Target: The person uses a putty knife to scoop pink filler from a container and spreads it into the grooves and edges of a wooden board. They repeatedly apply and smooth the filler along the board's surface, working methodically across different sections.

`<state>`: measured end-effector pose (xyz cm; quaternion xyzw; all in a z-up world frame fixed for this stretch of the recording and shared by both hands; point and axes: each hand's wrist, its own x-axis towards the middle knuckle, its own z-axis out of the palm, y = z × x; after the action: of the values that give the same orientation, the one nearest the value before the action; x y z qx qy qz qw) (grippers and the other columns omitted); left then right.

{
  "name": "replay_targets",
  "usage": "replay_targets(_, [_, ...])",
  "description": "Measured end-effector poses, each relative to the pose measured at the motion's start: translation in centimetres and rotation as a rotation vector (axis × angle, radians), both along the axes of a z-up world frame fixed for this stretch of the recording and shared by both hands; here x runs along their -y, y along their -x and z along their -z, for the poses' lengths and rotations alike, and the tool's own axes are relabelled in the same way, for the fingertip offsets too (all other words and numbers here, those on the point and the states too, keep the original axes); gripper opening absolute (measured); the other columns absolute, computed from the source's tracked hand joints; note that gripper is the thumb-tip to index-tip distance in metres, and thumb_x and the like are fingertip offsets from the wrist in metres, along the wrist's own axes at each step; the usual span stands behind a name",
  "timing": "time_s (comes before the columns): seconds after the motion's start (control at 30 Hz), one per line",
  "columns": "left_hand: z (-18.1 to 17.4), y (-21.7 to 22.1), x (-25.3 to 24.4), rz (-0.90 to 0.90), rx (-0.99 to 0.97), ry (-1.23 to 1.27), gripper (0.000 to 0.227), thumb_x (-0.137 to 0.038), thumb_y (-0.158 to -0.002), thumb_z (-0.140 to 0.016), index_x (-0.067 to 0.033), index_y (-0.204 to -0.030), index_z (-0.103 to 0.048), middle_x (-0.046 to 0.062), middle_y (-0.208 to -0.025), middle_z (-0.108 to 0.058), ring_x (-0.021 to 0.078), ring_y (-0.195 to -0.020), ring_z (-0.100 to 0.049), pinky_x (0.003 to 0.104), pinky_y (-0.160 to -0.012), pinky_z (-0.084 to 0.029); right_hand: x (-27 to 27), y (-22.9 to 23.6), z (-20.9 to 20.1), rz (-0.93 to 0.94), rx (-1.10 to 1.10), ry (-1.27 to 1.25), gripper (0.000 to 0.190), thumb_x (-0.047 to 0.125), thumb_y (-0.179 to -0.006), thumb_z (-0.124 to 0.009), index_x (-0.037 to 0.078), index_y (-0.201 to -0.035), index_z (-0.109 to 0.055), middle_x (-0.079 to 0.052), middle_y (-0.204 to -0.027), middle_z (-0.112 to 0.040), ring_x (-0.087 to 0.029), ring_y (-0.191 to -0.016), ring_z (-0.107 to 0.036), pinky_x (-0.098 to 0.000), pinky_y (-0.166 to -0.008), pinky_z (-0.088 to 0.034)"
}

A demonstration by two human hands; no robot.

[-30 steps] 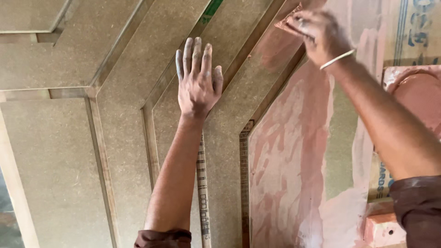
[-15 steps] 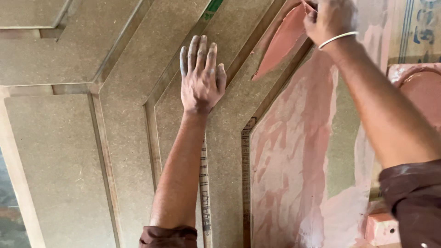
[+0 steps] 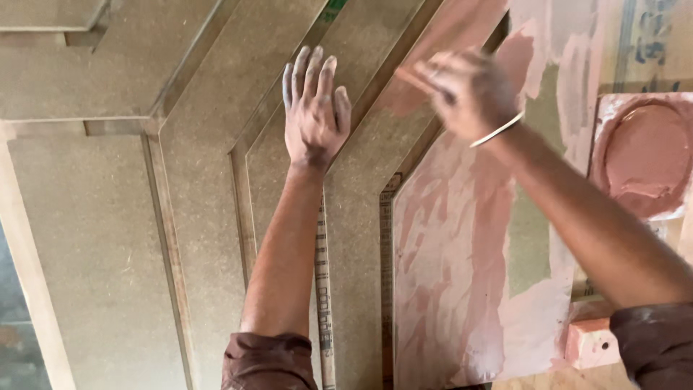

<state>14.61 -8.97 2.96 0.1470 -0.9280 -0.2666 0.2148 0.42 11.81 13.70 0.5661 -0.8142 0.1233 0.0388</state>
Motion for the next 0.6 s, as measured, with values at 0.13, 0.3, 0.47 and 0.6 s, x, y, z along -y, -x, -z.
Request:
replay_targets(0.13, [0.5, 0.5, 0.0, 0.005, 0.015, 0.023, 0.045, -0.026, -0.106, -0.046, 0.0003, -0.141, -0.056, 0.021, -0.154, -0.049, 0.0397, -0.150, -0.036, 0.057, -0.127, -0.025, -1.2, -1.2, 0.9, -0.012, 0.105, 0.102, 0.037, -0.013, -0.085, -0.054, 0.001, -0.116, -0.069, -0.014, -0.126, -0.068, -0.027, -0.114, -0.065, -0.0327, -0.081, -0.061])
replay_targets(0.3, [0.6, 0.4, -0.2, 0.039, 0.024, 0.063, 0.047, -0.026, -0.105, -0.046, 0.0000, -0.143, -0.056, 0.021, -0.156, -0.048, 0.0379, -0.151, -0.036, 0.057, -0.127, -0.025, -2.2, -8.5, 1.5, -0.146, -0.142, -0.202, 0.037, 0.017, -0.074, -0.073, 0.012, -0.111, -0.076, -0.009, -0.108, -0.073, -0.024, -0.100, -0.069, -0.0375, -0.085, -0.062])
replay_targets(0.47, [0.4, 0.5, -0.4, 0.033, 0.060, 0.076, 0.048, -0.026, -0.101, -0.049, 0.0002, -0.141, -0.057, 0.021, -0.155, -0.048, 0.0376, -0.150, -0.036, 0.056, -0.126, -0.026, -2.8, 1.5, 3.1, 0.283, -0.068, -0.356, 0.017, 0.001, -0.102, -0.067, 0.001, -0.119, -0.072, -0.010, -0.085, -0.070, -0.024, -0.083, -0.067, -0.0414, -0.076, -0.057])
replay_targets(0.6, [0.4, 0.9, -0.2, 0.040, 0.038, 0.106, 0.048, -0.026, -0.102, -0.050, 0.0005, -0.141, -0.057, 0.021, -0.155, -0.047, 0.0374, -0.149, -0.036, 0.057, -0.126, -0.026, -2.3, 7.3, 5.7, 0.181, -0.292, 0.039, 0.010, 0.008, -0.088, -0.071, 0.008, -0.098, -0.072, -0.007, -0.088, -0.071, -0.025, -0.083, -0.068, -0.0392, -0.072, -0.059])
